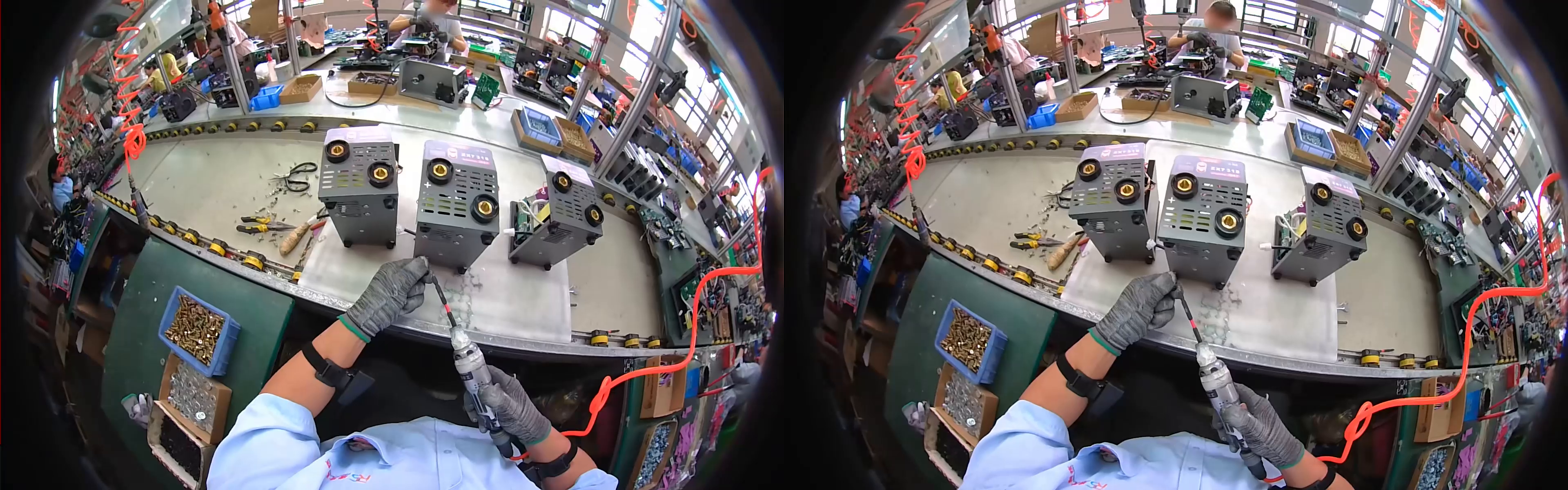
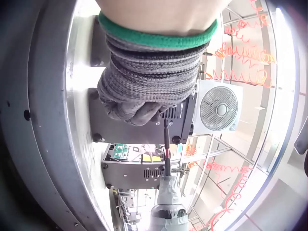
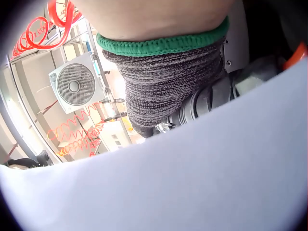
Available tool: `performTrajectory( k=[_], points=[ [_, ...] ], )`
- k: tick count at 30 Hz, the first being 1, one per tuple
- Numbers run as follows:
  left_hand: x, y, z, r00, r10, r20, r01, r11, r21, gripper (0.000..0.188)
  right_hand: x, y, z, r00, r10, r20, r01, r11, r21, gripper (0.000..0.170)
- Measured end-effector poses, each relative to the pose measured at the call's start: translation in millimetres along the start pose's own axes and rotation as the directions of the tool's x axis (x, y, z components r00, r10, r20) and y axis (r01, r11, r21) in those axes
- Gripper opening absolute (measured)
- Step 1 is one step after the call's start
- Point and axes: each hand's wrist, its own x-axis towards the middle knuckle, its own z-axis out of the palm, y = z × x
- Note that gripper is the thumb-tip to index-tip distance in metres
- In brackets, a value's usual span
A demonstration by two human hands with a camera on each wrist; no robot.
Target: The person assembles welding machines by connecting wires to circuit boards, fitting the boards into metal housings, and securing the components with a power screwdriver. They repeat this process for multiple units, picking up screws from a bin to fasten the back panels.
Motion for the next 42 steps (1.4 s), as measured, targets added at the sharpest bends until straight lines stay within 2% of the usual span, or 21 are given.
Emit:
performTrajectory(
  k=[3,7,9,10,12,13,15,16,18,20,22,23,24,25,26,28,30,34,37,39,42],
  points=[
    [-5,7,2,0.997,0.071,0.008,-0.071,0.990,0.125,0.034,0,-5,5,1.000,0.025,0.000,-0.025,1.000,-0.008,0.077],
    [-4,4,1,0.992,0.124,-0.030,-0.116,0.973,0.197,0.034,-2,-10,9,1.000,0.013,-0.003,-0.013,1.000,-0.024,0.075],
    [-1,-1,-2,0.947,0.322,-0.010,-0.284,0.850,0.444,0.033,-3,-12,9,0.999,-0.021,-0.033,0.016,0.990,-0.137,0.074],
    [-1,0,-5,0.946,0.325,-0.011,-0.286,0.847,0.447,0.033,-2,-12,9,0.999,-0.024,-0.029,0.020,0.990,-0.138,0.074],
    [-9,14,0,0.991,0.112,-0.079,-0.071,0.910,0.408,0.030,-1,-11,8,0.997,-0.075,-0.035,0.066,0.973,-0.223,0.073],
    [-9,17,-1,0.990,0.114,-0.079,-0.072,0.909,0.410,0.030,-1,-12,9,0.996,-0.078,-0.033,0.069,0.973,-0.223,0.073],
    [-10,21,-4,0.956,0.290,0.031,-0.238,0.713,0.660,0.030,-4,-19,11,1.000,0.002,-0.025,-0.005,0.992,-0.126,0.072],
    [-12,26,-4,0.956,0.292,0.031,-0.238,0.711,0.662,0.030,-5,-24,11,1.000,0.000,-0.022,-0.003,0.992,-0.125,0.072],
    [-18,37,-1,0.984,0.154,0.093,-0.180,0.875,0.449,0.031,-8,-31,7,0.971,0.111,0.210,-0.165,0.950,0.264,0.070],
    [-20,42,3,0.979,0.172,0.106,-0.201,0.891,0.407,0.031,-6,-28,8,0.963,0.124,0.238,-0.200,0.924,0.325,0.071],
    [-21,45,8,0.974,0.191,0.124,-0.224,0.903,0.367,0.030,-6,-27,13,0.976,0.035,0.213,-0.102,0.945,0.311,0.073],
    [-20,45,11,0.930,0.360,0.078,-0.347,0.785,0.512,0.030,-5,-27,15,0.976,0.028,0.216,-0.097,0.944,0.315,0.073],
    [-19,46,14,0.851,0.522,0.066,-0.435,0.628,0.646,0.029,-3,-28,16,0.980,-0.002,0.198,-0.062,0.947,0.316,0.074],
    [-13,47,10,0.789,0.614,-0.017,-0.432,0.574,0.696,0.030,-3,-29,16,0.984,-0.030,0.176,-0.028,0.948,0.318,0.076],
    [-8,50,9,0.793,0.610,-0.006,-0.434,0.571,0.698,0.030,-3,-29,15,0.985,-0.037,0.170,-0.020,0.945,0.327,0.076],
    [0,58,10,0.726,0.679,-0.107,-0.492,0.622,0.610,0.031,-6,-29,14,0.985,-0.078,0.156,0.022,0.942,0.335,0.075],
    [6,59,10,0.765,0.641,-0.059,-0.480,0.629,0.611,0.033,-12,-32,12,0.987,-0.085,0.140,0.034,0.944,0.330,0.075],
    [14,66,24,0.867,0.498,-0.022,-0.358,0.654,0.666,0.038,-25,-28,5,0.996,-0.068,0.063,0.044,0.942,0.332,0.074],
    [22,58,36,0.885,0.462,0.054,-0.369,0.627,0.686,0.036,-31,-22,4,0.996,-0.087,0.014,0.077,0.933,0.352,0.071],
    [28,56,41,0.844,0.529,0.092,-0.442,0.587,0.678,0.035,-33,-24,5,0.994,-0.106,0.010,0.098,0.948,0.302,0.066],
    [29,61,42,0.877,0.473,0.087,-0.413,0.650,0.638,0.030,-25,-23,6,0.992,-0.123,0.030,0.109,0.947,0.301,0.060]
  ],
)
